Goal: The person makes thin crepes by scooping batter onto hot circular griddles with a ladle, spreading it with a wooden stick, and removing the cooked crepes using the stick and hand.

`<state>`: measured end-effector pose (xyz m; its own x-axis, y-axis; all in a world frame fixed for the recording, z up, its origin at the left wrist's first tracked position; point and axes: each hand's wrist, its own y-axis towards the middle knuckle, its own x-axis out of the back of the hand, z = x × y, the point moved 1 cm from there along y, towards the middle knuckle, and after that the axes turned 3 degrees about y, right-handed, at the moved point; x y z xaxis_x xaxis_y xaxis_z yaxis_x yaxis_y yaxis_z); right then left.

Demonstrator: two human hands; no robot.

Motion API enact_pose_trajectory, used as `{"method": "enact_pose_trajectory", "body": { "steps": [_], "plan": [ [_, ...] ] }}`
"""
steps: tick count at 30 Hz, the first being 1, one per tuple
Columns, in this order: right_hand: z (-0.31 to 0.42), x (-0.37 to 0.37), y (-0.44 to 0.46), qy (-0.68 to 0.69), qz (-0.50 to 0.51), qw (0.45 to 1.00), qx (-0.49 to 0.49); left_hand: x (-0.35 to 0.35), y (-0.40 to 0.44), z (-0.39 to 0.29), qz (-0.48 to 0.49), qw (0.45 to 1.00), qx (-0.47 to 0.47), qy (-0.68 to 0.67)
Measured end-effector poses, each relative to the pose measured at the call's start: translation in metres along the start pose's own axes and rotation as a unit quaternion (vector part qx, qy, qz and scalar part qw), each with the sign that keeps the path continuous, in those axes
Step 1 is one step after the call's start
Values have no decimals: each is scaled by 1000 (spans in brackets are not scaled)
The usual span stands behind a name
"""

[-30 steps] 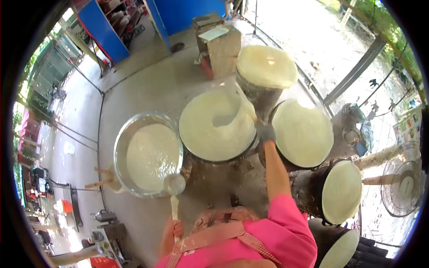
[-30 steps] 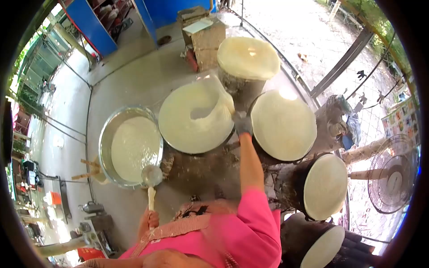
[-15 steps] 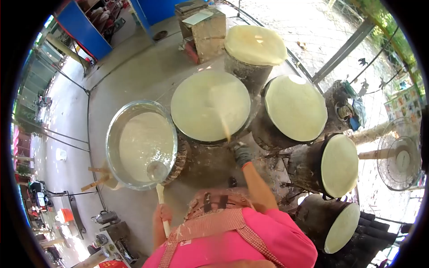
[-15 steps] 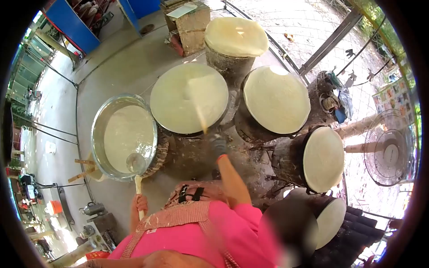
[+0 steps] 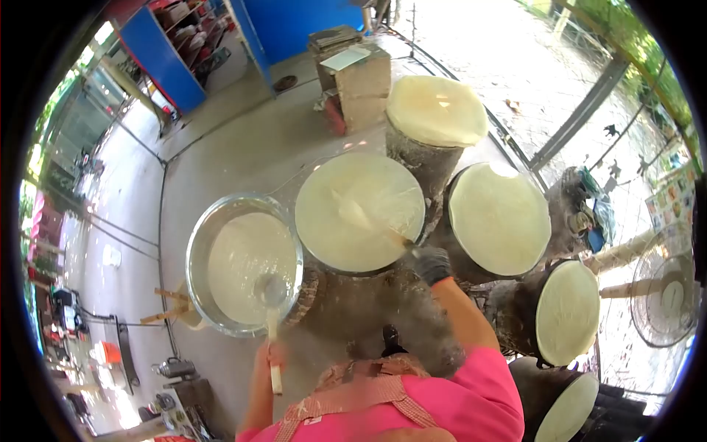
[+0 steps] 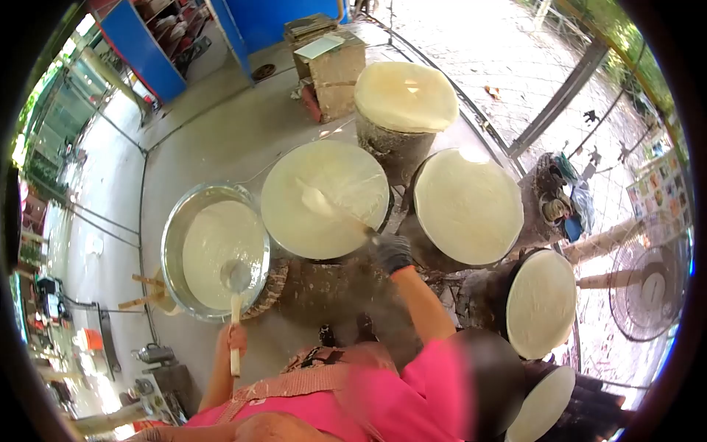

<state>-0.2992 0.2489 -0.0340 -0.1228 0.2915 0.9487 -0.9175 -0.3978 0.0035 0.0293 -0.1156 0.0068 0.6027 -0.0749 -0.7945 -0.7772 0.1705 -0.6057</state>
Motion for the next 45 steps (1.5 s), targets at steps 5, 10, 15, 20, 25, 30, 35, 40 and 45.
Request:
{"method": "enact_pose_trajectory", "body": {
  "steps": [5,10,15,20,25,30,35,40,45],
  "plan": [
    [-37,-33,-24,-63,10,987,-145,-61,73,-13,7,981,-13,192],
    [-29,-24,-55,-31,-23,989,-142,-137,127,13,-47,967,-60,242],
    [48,-17,-94,264,-153,945,-117,-146,177,54,-105,899,-165,391],
    [92,-34,-129,31,-17,996,-87,-130,153,60,7,964,0,266],
    [77,-64,-181,-221,-218,950,-19,-92,48,59,-78,940,22,330],
    [126,-18,-210,96,-231,958,-138,-79,60,54,-26,967,225,117],
    [65,-82,-276,319,-131,921,-182,-83,49,84,-18,938,332,99],
    [48,34,-340,409,-298,803,-316,-32,45,151,90,869,219,434],
    [-53,56,-445,184,-283,848,-409,-41,59,267,-1,828,558,58]
  ]
}}
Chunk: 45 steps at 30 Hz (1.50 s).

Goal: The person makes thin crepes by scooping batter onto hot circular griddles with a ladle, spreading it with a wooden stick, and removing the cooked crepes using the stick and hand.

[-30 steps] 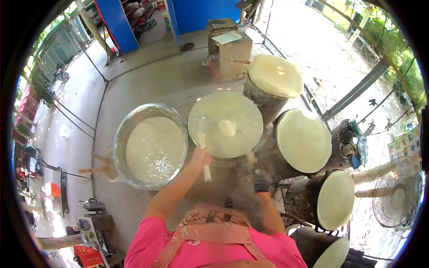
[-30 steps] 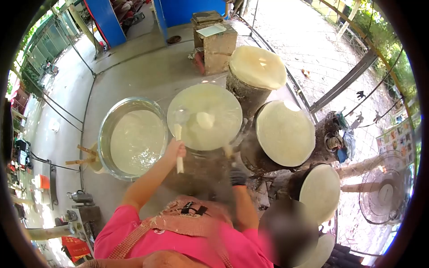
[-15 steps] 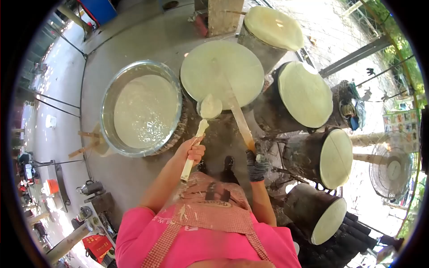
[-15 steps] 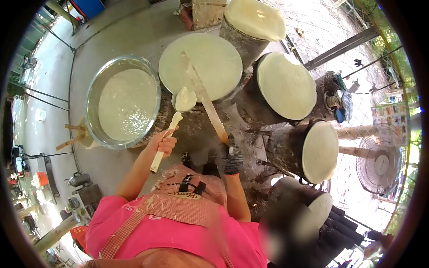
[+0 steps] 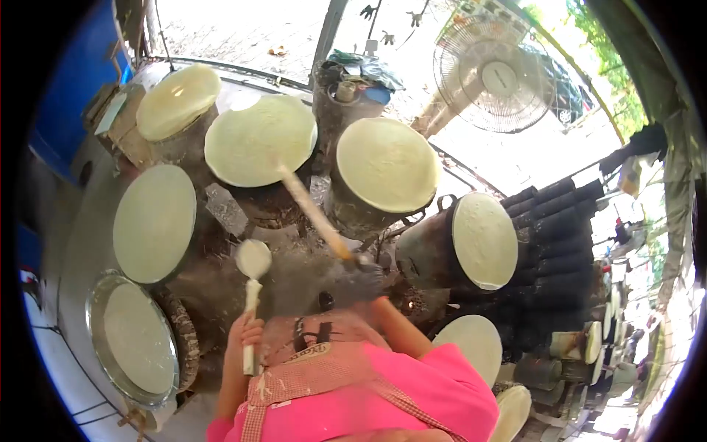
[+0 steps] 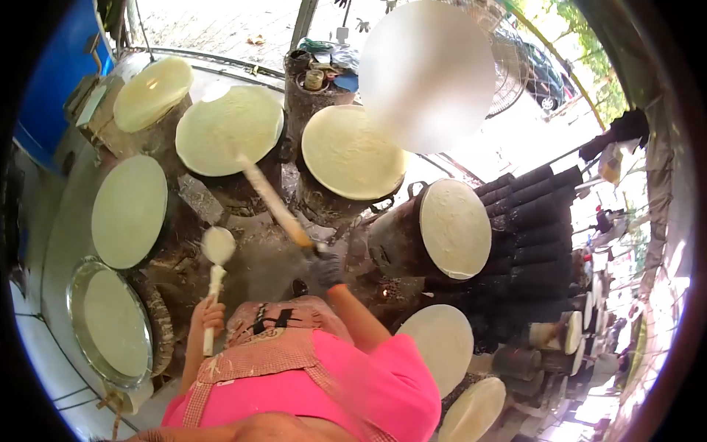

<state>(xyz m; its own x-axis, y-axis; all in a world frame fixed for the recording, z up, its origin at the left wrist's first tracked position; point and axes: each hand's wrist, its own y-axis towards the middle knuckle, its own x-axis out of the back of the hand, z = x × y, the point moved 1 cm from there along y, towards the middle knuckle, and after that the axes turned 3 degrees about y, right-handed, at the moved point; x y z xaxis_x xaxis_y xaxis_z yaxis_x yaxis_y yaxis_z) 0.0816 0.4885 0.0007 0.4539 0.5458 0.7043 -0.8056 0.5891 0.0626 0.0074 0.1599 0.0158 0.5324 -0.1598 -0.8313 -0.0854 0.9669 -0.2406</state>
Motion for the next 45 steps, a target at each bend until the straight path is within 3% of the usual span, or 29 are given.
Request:
{"method": "enact_pose_trajectory", "body": {
  "steps": [2,4,5,8,12,14,19,22,24,26,27,28,30,33,37,40,41,42,44,45],
  "plan": [
    [-53,33,4,-89,-6,987,-131,17,34,-3,8,999,33,-15],
    [-90,66,2,-117,-129,984,-32,22,54,2,-30,999,-25,-22],
    [-110,72,4,-154,-100,983,-30,35,59,-4,7,1000,-8,4],
    [-141,77,46,-245,-38,969,18,21,71,6,-13,1000,-8,16],
    [-124,70,124,-261,0,954,150,-7,77,18,-82,997,-16,0],
    [-113,66,155,-308,31,941,140,-4,76,13,-79,997,3,6],
    [-106,80,214,-361,165,878,266,-2,56,26,-107,990,-89,5],
    [-88,113,259,-425,82,877,209,-2,49,37,-109,985,-132,-37],
    [-94,147,307,-353,-11,892,283,0,44,43,-106,979,-159,-72],
    [-73,190,344,-416,-36,879,228,9,33,41,-97,977,-178,-66],
    [-61,212,355,-376,-68,882,275,14,26,39,-94,976,-184,-65],
    [-39,230,367,-430,-66,865,250,22,19,37,-90,975,-192,-66],
    [9,251,384,-361,-121,871,309,37,5,32,-26,978,-198,-64],
    [88,248,406,-486,-99,814,302,48,-21,26,6,974,-220,-58],
    [201,188,425,-500,5,776,384,66,-55,15,34,971,-229,-50],
    [290,99,419,-605,50,727,321,71,-80,10,43,963,-259,-55],
    [319,74,406,-570,61,750,329,72,-87,9,44,961,-268,-58],
    [337,43,411,-551,83,740,376,74,-94,9,45,957,-278,-61],
    [391,-18,401,-560,102,728,382,75,-105,10,49,950,-301,-71],
    [421,-34,381,-517,103,745,408,74,-110,12,50,945,-315,-76]
  ]
}}
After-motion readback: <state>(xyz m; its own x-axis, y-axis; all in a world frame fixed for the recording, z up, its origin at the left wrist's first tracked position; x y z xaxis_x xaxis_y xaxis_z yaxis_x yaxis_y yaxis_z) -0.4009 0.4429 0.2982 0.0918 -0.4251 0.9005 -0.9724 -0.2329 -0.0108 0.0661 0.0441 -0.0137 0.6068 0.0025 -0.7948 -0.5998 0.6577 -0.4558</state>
